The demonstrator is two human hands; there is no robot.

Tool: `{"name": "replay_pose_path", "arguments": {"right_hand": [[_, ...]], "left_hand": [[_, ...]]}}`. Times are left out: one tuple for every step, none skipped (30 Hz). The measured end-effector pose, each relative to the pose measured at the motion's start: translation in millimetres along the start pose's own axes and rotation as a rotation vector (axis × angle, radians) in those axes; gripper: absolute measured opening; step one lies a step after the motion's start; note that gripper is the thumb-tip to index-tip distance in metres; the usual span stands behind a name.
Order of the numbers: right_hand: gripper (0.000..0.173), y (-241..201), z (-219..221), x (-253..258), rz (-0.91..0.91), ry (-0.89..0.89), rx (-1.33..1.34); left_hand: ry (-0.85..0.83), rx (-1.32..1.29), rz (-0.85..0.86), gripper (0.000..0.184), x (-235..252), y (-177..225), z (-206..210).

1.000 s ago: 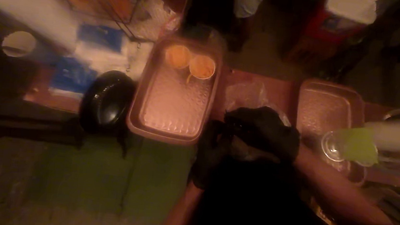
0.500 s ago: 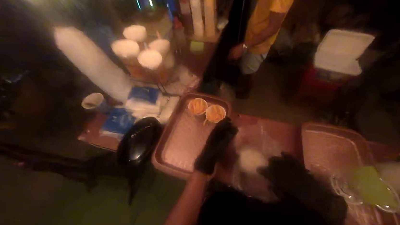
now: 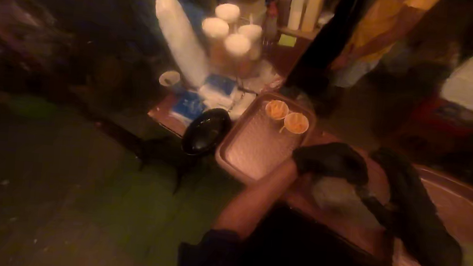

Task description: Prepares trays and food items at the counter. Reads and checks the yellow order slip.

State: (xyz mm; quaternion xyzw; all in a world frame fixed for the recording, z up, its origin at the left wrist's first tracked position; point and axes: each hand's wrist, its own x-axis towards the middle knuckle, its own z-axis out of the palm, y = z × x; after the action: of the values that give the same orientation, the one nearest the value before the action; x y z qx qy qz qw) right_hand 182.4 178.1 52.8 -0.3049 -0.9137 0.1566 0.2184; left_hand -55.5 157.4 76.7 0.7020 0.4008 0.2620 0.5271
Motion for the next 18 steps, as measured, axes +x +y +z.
{"name": "replay_pose_path", "arguments": {"right_hand": [[0.076, 4, 2, 2, 0.015, -0.04, 0.08], [0.074, 10, 6, 4, 0.039, -0.091, 0.16], [0.069, 15, 9, 4, 0.062, -0.137, 0.225], [0.062, 19, 12, 3, 0.084, -0.175, 0.257], [0.051, 22, 13, 2, 0.104, -0.207, 0.27], [0.043, 23, 10, 3, 0.129, -0.248, 0.275], [0.037, 23, 7, 4, 0.133, -0.279, 0.276], [0.033, 22, 3, 4, 0.122, -0.298, 0.28], [0.032, 22, -1, 4, 0.11, -0.306, 0.286], [0.032, 22, -4, 3, 0.097, -0.308, 0.296], [0.032, 24, -6, 3, 0.086, -0.307, 0.319], [0.031, 25, -5, 3, 0.082, -0.299, 0.347], [0.03, 25, -4, 3, 0.084, -0.303, 0.375], [0.029, 24, -3, 2, 0.088, -0.313, 0.403], [0.029, 22, -3, 2, 0.102, -0.326, 0.428], [0.029, 20, -3, 2, 0.125, -0.337, 0.456], [0.028, 19, -2, 1, 0.145, -0.336, 0.483], [0.027, 20, -1, 0, 0.156, -0.318, 0.495]], "left_hand": [[-0.007, 0.008, 0.09, 0.015, 3, -11, 3], [-0.001, 0.022, 0.064, 0.015, -2, -3, 4], [0.011, 0.018, -0.029, 0.018, -15, 18, 3], [0.039, 0.011, -0.086, 0.02, -25, 30, 3], [0.083, -0.005, -0.127, 0.019, -35, 39, 3], [0.151, -0.042, -0.156, 0.018, -44, 46, 3], [0.228, -0.098, -0.173, 0.02, -52, 50, 4], [0.31, -0.152, -0.17, 0.023, -57, 44, 5], [0.404, -0.191, -0.152, 0.024, -59, 30, 8], [0.5, -0.209, -0.132, 0.024, -59, 10, 12], [0.576, -0.237, -0.102, 0.025, -58, -15, 14], [0.643, -0.262, -0.076, 0.026, -58, -43, 16], [0.696, -0.264, -0.091, 0.027, -61, -68, 19], [0.746, -0.266, -0.125, 0.026, -65, -86, 22], [0.786, -0.278, -0.165, 0.026, -69, -97, 25], [0.819, -0.284, -0.212, 0.025, -72, -104, 27], [0.842, -0.292, -0.258, 0.024, -76, -107, 30], [0.861, -0.306, -0.284, 0.024, -80, -110, 31]]}}
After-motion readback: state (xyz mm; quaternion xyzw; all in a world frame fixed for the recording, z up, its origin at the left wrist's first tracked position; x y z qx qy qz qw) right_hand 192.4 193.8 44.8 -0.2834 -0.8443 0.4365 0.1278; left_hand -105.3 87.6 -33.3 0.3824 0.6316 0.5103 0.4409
